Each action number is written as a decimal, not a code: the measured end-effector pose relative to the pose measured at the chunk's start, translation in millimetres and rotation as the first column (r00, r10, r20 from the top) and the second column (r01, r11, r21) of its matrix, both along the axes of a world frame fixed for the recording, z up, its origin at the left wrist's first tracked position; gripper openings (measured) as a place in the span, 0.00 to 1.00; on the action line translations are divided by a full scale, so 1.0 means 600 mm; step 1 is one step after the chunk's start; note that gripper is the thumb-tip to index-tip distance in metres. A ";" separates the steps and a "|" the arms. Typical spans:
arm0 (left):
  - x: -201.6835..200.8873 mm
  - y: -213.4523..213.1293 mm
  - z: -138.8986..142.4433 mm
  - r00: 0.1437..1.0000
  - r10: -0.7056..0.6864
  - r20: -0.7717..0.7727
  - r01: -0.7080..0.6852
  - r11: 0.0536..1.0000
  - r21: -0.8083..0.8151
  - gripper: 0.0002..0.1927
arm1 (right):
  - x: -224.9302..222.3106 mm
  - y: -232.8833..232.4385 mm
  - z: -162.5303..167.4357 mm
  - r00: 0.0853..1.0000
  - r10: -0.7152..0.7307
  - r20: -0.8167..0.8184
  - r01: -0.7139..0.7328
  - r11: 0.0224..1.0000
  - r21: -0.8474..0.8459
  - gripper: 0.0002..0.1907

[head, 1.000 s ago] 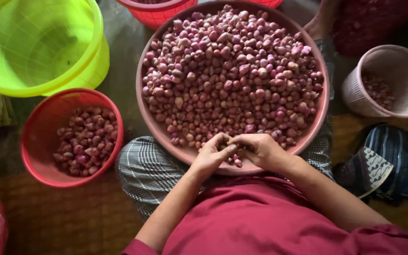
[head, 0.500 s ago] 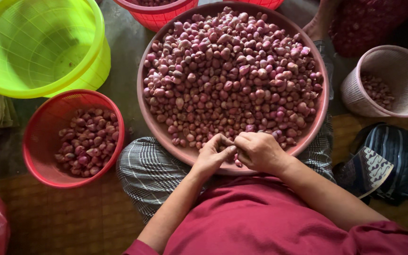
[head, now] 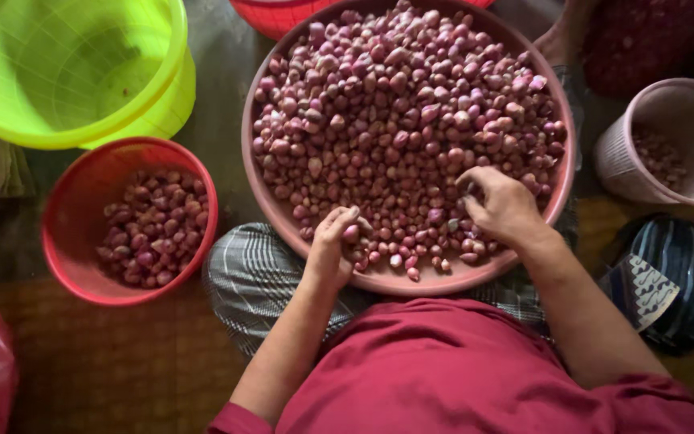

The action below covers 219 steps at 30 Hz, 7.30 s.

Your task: The person sits on the floor in front of a large basin filled with shallots, picking up individual bulbs by hand, peeling off loose outer skins, and placing the sorted shallots into red plastic baskets beside the basin. They occasionally reach into the pile and move bulbs aside while continuing to sort one at a time.

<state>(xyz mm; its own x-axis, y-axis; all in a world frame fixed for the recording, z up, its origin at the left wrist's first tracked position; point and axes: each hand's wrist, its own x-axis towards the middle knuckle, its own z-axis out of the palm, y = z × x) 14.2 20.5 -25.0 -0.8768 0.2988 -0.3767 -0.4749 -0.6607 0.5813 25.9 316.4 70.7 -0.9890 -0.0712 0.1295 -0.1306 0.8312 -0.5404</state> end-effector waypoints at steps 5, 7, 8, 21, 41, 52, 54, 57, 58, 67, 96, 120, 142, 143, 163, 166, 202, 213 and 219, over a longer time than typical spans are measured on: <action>-0.002 -0.011 -0.002 0.997 -0.015 -0.074 0.004 0.988 -0.155 0.15 | 0.012 -0.046 0.008 0.988 0.138 0.070 -0.142 0.988 0.057 0.08; -0.004 -0.018 0.018 0.987 -0.065 -0.145 0.005 0.925 -0.379 0.10 | 0.026 -0.072 0.002 0.969 0.181 0.167 -0.205 0.969 0.141 0.08; -0.005 -0.023 0.030 0.979 -0.095 -0.178 -0.003 0.875 -0.485 0.09 | 0.031 -0.081 0.002 0.956 0.198 0.216 -0.232 0.962 0.142 0.07; -0.022 -0.011 0.037 0.569 -0.781 -0.256 -0.411 -0.001 -0.912 0.07 | 0.011 -0.141 -0.027 0.948 0.293 0.127 -0.312 0.936 0.165 0.10; -0.033 -0.047 0.001 0.868 -0.130 -0.480 -0.133 0.869 -0.477 0.04 | -0.035 -0.073 -0.068 0.800 0.259 0.542 0.339 0.550 -0.763 0.09; -0.025 -0.058 0.031 0.882 -0.266 -0.389 -0.018 0.806 -0.591 0.05 | -0.004 -0.125 -0.016 0.739 0.333 0.586 0.032 0.851 -0.523 0.09; -0.025 -0.053 0.025 0.901 -0.266 -0.342 0.027 0.822 -0.569 0.05 | 0.010 -0.141 -0.009 0.806 0.380 0.454 -0.282 0.921 -0.269 0.10; -0.025 -0.047 0.023 0.938 -0.244 -0.247 0.111 0.885 -0.451 0.05 | 0.032 -0.161 -0.006 0.822 0.404 0.402 -0.436 0.900 -0.012 0.09; -0.025 -0.047 0.023 0.948 -0.223 -0.225 0.118 0.907 -0.404 0.05 | 0.033 -0.161 -0.006 0.823 0.396 0.407 -0.448 0.893 0.036 0.09; -0.034 -0.043 -0.014 0.981 -0.088 -0.173 0.039 0.963 -0.268 0.12 | -0.053 -0.105 -0.028 0.989 0.048 0.142 -0.076 0.978 0.196 0.12; -0.040 -0.015 -0.013 0.920 -0.166 -0.355 -0.055 0.842 -0.537 0.09 | -0.073 -0.143 -0.081 0.956 0.285 -0.072 -0.265 0.943 0.201 0.12; -0.085 0.066 -0.024 0.462 -0.842 -0.279 -0.595 -0.061 -0.802 0.03 | -0.099 -0.110 -0.112 0.995 0.003 0.097 -0.004 1.000 0.013 0.09; -0.070 0.020 0.022 0.882 -0.305 -0.360 0.184 0.925 -0.333 0.12 | -0.073 -0.070 -0.077 0.805 0.267 0.529 0.289 0.603 -0.744 0.16; -0.069 0.024 0.028 0.871 -0.307 -0.384 0.164 0.918 -0.362 0.12 | -0.072 -0.074 -0.082 0.790 0.273 0.549 0.308 0.597 -0.741 0.16; -0.071 0.067 0.171 0.425 -0.301 -0.854 -0.611 0.601 -0.516 0.11 | -0.103 -0.123 -0.102 0.600 0.441 0.668 0.778 -0.126 -0.616 0.18; -0.096 0.052 0.149 0.452 -0.282 -0.846 -0.634 0.566 -0.527 0.07 | -0.181 -0.077 -0.036 0.770 0.440 0.461 0.586 -0.203 -0.785 0.17; 0.002 0.088 0.007 0.175 -0.913 -0.368 -0.452 0.257 -0.854 0.09 | 0.043 -0.089 -0.070 0.954 0.287 0.083 -0.296 0.879 0.374 0.07; -0.004 0.031 0.048 0.520 -0.491 -0.699 -0.365 0.612 -0.702 0.06 | 0.006 0.034 -0.050 0.749 0.102 0.655 0.481 0.596 -0.643 0.11; -0.010 0.018 0.045 0.689 -0.398 -0.605 -0.270 0.634 -0.724 0.06 | 0.042 -0.032 -0.053 0.920 0.221 0.324 -0.137 0.955 -0.261 0.11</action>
